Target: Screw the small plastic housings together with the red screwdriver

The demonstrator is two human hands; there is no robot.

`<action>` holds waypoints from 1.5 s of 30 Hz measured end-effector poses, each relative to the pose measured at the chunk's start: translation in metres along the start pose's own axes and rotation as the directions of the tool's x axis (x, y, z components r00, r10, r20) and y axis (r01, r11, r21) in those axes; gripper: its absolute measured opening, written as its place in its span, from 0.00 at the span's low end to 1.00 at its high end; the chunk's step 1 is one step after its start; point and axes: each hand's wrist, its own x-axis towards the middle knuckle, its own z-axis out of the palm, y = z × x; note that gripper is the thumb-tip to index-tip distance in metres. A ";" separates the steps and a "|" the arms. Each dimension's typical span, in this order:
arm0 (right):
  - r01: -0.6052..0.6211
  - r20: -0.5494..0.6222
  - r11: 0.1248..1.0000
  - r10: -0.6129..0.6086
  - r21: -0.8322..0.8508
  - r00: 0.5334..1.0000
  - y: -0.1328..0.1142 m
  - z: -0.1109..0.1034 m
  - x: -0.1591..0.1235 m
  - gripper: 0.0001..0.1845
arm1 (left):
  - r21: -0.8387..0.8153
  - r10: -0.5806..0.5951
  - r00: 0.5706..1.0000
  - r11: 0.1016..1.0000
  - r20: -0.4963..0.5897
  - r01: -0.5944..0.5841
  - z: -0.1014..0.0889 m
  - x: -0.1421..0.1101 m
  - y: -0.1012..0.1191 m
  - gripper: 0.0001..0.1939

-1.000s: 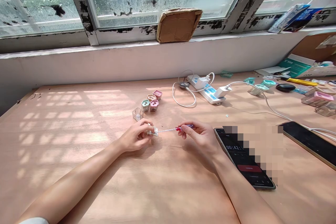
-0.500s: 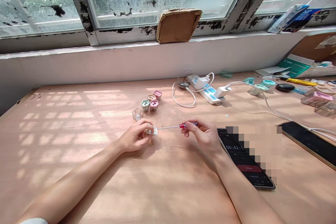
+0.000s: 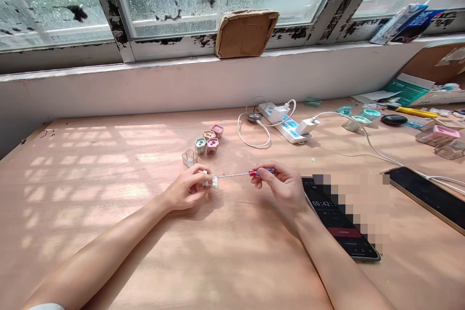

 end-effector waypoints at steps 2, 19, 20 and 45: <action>0.003 -0.003 1.000 -0.003 0.007 1.000 -0.002 0.001 -0.001 0.21 | -0.014 -0.010 1.000 1.000 0.022 0.010 0.001 0.000 0.000 0.10; -0.029 0.060 0.991 0.037 -0.133 0.998 -0.010 0.007 -0.007 0.23 | 0.009 -0.126 0.992 0.992 0.020 0.126 0.004 -0.001 -0.001 0.18; -0.029 0.061 0.991 0.037 -0.131 0.997 -0.009 0.007 -0.007 0.23 | 0.014 -0.123 0.992 0.992 0.018 0.123 0.004 -0.001 -0.001 0.17; -0.054 0.071 0.991 0.063 -0.120 0.996 -0.008 0.008 -0.007 0.23 | 0.028 -0.127 0.992 0.992 0.005 0.127 0.004 -0.001 0.001 0.16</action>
